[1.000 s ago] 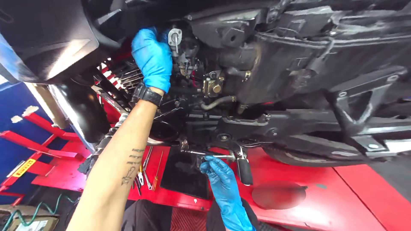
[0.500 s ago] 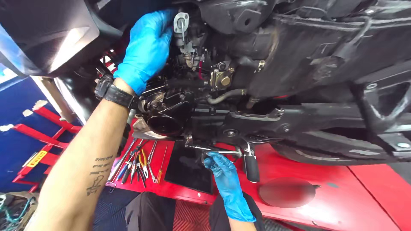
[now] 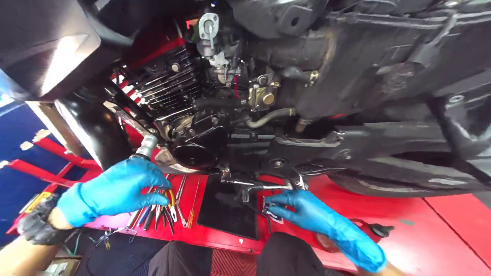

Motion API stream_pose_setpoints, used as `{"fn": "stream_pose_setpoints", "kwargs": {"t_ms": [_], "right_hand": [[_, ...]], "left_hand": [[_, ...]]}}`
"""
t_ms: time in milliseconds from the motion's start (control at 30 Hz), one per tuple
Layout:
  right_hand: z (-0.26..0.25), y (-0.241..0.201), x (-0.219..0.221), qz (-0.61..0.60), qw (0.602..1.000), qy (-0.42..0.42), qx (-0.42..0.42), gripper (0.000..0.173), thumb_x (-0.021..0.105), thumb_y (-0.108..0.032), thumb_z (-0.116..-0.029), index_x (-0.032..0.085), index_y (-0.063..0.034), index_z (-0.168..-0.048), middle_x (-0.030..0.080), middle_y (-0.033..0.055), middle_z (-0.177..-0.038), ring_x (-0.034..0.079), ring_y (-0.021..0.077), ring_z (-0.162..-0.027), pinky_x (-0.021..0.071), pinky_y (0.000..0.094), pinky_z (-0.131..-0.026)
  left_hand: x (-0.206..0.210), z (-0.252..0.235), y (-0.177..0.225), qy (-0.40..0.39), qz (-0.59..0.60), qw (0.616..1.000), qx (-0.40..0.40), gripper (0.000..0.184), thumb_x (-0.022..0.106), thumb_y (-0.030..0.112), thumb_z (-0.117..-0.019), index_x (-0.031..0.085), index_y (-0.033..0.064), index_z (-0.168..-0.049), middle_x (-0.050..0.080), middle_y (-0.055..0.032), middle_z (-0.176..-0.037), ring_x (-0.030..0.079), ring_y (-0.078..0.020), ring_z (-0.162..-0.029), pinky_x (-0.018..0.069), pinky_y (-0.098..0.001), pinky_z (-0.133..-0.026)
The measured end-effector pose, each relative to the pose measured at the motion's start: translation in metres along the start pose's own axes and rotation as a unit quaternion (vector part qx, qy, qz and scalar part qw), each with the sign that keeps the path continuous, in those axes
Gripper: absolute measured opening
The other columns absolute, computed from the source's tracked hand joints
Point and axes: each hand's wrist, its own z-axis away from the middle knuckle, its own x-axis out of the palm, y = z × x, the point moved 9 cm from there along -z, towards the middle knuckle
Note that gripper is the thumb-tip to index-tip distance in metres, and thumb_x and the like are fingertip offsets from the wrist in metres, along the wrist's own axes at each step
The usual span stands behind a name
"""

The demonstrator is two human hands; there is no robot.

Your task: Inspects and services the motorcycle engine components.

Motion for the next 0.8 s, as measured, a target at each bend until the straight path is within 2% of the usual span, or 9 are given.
{"fn": "stream_pose_setpoints", "kwargs": {"t_ms": [67, 133, 267, 367, 433, 567, 667, 733, 800], "right_hand": [[-0.003, 0.006, 0.017, 0.072, 0.993, -0.088, 0.006, 0.034, 0.059, -0.051, -0.0960, 0.079, -0.0239, -0.097, 0.070, -0.0017, -0.071, 0.068, 0.0181, -0.064, 0.0556, 0.0498, -0.059], [-0.001, 0.007, 0.024, 0.125, 0.985, -0.116, 0.019, 0.039, 0.058, -0.057, -0.0947, 0.078, -0.0237, -0.088, 0.065, 0.0000, -0.062, 0.065, 0.0217, -0.057, 0.0521, 0.0511, -0.053], [-0.001, 0.006, 0.031, 0.183, 0.974, -0.128, 0.036, 0.041, 0.059, -0.058, -0.0934, 0.076, -0.0223, -0.081, 0.063, 0.0031, -0.058, 0.065, 0.0265, -0.054, 0.0508, 0.0534, -0.051], [-0.001, 0.005, 0.030, 0.201, 0.975, -0.092, 0.020, 0.041, 0.057, -0.058, -0.0922, 0.075, -0.0237, -0.077, 0.061, 0.0016, -0.055, 0.064, 0.0247, -0.052, 0.0495, 0.0510, -0.047], [0.002, 0.005, 0.033, 0.211, 0.973, -0.095, 0.021, 0.042, 0.058, -0.059, -0.0919, 0.075, -0.0230, -0.077, 0.062, 0.0022, -0.057, 0.066, 0.0256, -0.054, 0.0514, 0.0527, -0.048], [0.002, 0.001, 0.031, 0.233, 0.965, -0.110, 0.037, 0.042, 0.064, -0.055, -0.0902, 0.074, -0.0173, -0.075, 0.065, 0.0074, -0.060, 0.069, 0.0315, -0.060, 0.0547, 0.0558, -0.054], [0.000, -0.003, 0.029, 0.233, 0.965, -0.102, 0.067, 0.042, 0.063, -0.049, -0.0926, 0.072, -0.0132, -0.073, 0.065, 0.0102, -0.060, 0.070, 0.0340, -0.061, 0.0551, 0.0555, -0.054], [-0.004, -0.001, 0.027, 0.214, 0.967, -0.110, 0.087, 0.042, 0.061, -0.048, -0.0949, 0.073, -0.0127, -0.076, 0.067, 0.0110, -0.063, 0.071, 0.0345, -0.065, 0.0565, 0.0555, -0.057], [-0.003, 0.002, 0.028, 0.190, 0.963, -0.154, 0.111, 0.044, 0.056, -0.048, -0.0980, 0.074, -0.0117, -0.082, 0.069, 0.0123, -0.068, 0.073, 0.0356, -0.071, 0.0577, 0.0561, -0.062]], "left_hand": [[0.003, 0.001, 0.002, 0.036, -0.044, 0.998, -0.004, 0.049, 0.052, 0.065, -0.0953, 0.080, 0.0253, -0.097, 0.076, 0.0019, -0.094, 0.071, -0.0213, -0.096, 0.0558, -0.0524, -0.087], [-0.001, 0.003, 0.003, 0.065, -0.039, 0.997, -0.008, 0.051, 0.049, 0.066, -0.0953, 0.079, 0.0254, -0.086, 0.074, 0.0045, -0.082, 0.071, -0.0170, -0.086, 0.0566, -0.0483, -0.080], [-0.001, 0.002, 0.005, 0.057, -0.048, 0.997, 0.003, 0.052, 0.050, 0.069, -0.0923, 0.074, 0.0250, -0.077, 0.067, 0.0072, -0.072, 0.066, -0.0133, -0.077, 0.0541, -0.0429, -0.074], [0.004, 0.001, 0.009, 0.031, -0.086, 0.996, 0.014, 0.050, 0.052, 0.068, -0.0910, 0.076, 0.0245, -0.084, 0.069, 0.0044, -0.075, 0.068, -0.0173, -0.079, 0.0560, -0.0451, -0.076], [0.009, 0.001, 0.010, 0.027, -0.100, 0.994, 0.018, 0.050, 0.052, 0.067, -0.0902, 0.076, 0.0233, -0.084, 0.070, 0.0019, -0.077, 0.070, -0.0207, -0.082, 0.0569, -0.0472, -0.076], [0.014, -0.004, 0.011, -0.036, -0.098, 0.994, -0.025, 0.050, 0.061, 0.066, -0.0877, 0.075, 0.0174, -0.084, 0.072, -0.0037, -0.080, 0.072, -0.0270, -0.088, 0.0569, -0.0513, -0.088], [0.019, -0.007, 0.011, -0.107, -0.087, 0.989, -0.062, 0.050, 0.066, 0.059, -0.0901, 0.074, 0.0102, -0.085, 0.073, -0.0108, -0.083, 0.072, -0.0329, -0.090, 0.0542, -0.0533, -0.094], [0.017, -0.007, 0.012, -0.118, -0.087, 0.987, -0.067, 0.050, 0.063, 0.058, -0.0924, 0.075, 0.0093, -0.088, 0.074, -0.0112, -0.084, 0.072, -0.0319, -0.090, 0.0546, -0.0512, -0.096], [0.015, -0.008, 0.012, -0.128, -0.081, 0.986, -0.071, 0.051, 0.060, 0.059, -0.0938, 0.074, 0.0099, -0.087, 0.074, -0.0102, -0.085, 0.072, -0.0303, -0.091, 0.0547, -0.0490, -0.097]]}}
